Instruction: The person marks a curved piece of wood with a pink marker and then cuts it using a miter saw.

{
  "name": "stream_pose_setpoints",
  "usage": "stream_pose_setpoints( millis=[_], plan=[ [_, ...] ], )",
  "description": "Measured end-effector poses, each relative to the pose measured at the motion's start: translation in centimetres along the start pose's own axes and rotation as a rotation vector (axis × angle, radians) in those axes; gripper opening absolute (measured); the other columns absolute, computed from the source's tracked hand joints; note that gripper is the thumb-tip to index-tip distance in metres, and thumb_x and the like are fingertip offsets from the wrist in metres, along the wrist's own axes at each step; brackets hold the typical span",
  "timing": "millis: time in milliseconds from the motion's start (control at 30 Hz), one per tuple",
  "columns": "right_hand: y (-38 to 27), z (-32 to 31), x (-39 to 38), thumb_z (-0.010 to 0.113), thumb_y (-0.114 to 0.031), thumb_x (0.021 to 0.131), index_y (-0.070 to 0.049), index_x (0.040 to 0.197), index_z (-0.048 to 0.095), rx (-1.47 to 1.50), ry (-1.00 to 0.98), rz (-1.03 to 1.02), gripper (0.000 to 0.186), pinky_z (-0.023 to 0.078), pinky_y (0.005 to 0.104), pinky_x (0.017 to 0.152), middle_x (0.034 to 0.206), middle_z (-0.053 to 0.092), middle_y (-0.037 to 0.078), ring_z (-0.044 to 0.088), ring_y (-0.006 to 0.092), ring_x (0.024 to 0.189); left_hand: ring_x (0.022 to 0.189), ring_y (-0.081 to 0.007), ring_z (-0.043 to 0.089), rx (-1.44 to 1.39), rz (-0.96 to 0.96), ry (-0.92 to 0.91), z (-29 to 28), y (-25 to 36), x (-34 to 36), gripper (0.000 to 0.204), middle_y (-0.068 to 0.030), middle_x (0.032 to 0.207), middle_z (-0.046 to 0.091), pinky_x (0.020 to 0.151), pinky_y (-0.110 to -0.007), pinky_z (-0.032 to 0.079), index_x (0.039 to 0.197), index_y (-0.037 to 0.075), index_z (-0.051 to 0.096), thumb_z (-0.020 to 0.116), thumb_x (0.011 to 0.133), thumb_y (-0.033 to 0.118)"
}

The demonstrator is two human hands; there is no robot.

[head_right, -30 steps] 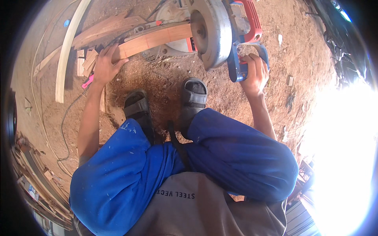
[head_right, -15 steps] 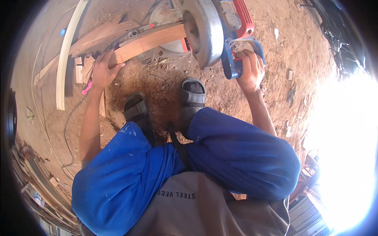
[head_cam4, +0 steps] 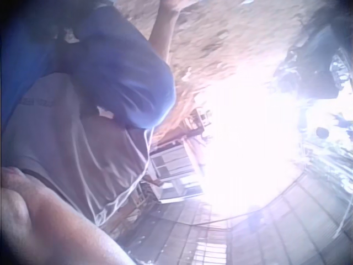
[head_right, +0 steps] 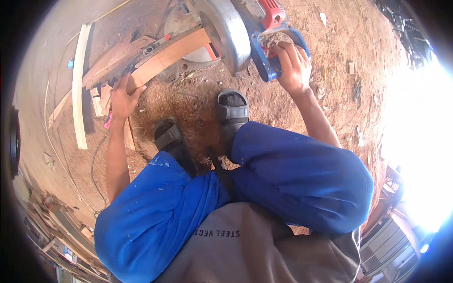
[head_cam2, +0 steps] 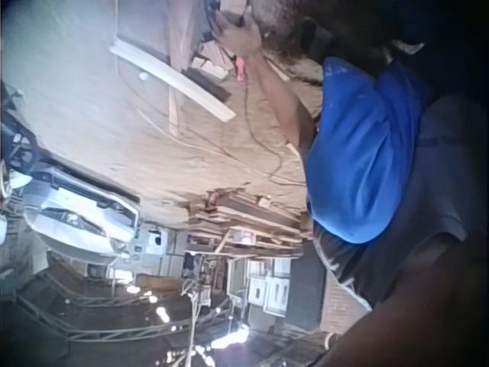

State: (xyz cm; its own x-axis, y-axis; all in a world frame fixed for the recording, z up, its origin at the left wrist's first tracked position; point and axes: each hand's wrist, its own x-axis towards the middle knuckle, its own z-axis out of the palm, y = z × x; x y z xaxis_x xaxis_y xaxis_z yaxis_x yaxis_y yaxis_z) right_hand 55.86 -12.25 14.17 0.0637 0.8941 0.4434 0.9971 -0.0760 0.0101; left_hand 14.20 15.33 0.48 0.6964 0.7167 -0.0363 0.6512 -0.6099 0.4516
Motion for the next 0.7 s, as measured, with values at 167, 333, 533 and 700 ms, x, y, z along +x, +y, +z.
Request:
stream_pose_setpoints(
  millis=[167, 333, 533, 700],
  plan=[
    [0.04, 0.35, 0.17, 0.075, -0.008, 0.072, -0.008, 0.107, 0.07, 0.02, 0.062, -0.027, 0.035, 0.055, 0.0373, 0.085, 0.106, 0.071, 0.005, 0.072, 0.0249, 0.094, 0.125, -0.0416, 0.06, 0.021, -0.004, 0.003, -0.42, 0.29, -0.12, 0.075, -0.0246, 0.134, 0.065, 0.106, -0.055, 0.046, 0.14, -0.001, 0.061, 0.085, 0.084, 0.042],
    [-0.26, 0.21, 0.16, 0.074, -0.009, 0.074, -0.008, 0.107, 0.071, 0.005, 0.07, -0.03, 0.033, 0.055, 0.0362, 0.084, 0.105, 0.07, 0.005, 0.071, 0.0236, 0.092, 0.122, -0.0439, 0.061, -0.004, 0.036, 0.038, -0.37, 0.21, -0.11, 0.075, -0.0254, 0.131, 0.066, 0.103, -0.054, 0.048, 0.138, -0.003, 0.061, 0.086, 0.084, 0.042],
    [-0.01, 0.47, -0.42, 0.074, -0.012, 0.074, -0.007, 0.108, 0.071, 0.007, 0.092, -0.047, 0.034, 0.055, 0.0366, 0.083, 0.106, 0.07, 0.006, 0.071, 0.0267, 0.092, 0.117, -0.0469, 0.063, -0.013, 0.076, 0.05, -0.56, 0.36, 0.1, 0.075, -0.0275, 0.126, 0.068, 0.101, -0.056, 0.05, 0.136, -0.006, 0.061, 0.085, 0.084, 0.043],
    [0.02, 0.49, -0.6, 0.076, -0.014, 0.074, -0.008, 0.109, 0.07, 0.006, 0.07, -0.03, 0.036, 0.056, 0.0381, 0.085, 0.11, 0.071, 0.007, 0.072, 0.0279, 0.097, 0.118, -0.0475, 0.063, 0.004, 0.066, 0.027, -0.78, 0.37, 0.1, 0.076, -0.0286, 0.127, 0.068, 0.102, -0.055, 0.05, 0.134, -0.008, 0.061, 0.086, 0.084, 0.044]
  ],
)
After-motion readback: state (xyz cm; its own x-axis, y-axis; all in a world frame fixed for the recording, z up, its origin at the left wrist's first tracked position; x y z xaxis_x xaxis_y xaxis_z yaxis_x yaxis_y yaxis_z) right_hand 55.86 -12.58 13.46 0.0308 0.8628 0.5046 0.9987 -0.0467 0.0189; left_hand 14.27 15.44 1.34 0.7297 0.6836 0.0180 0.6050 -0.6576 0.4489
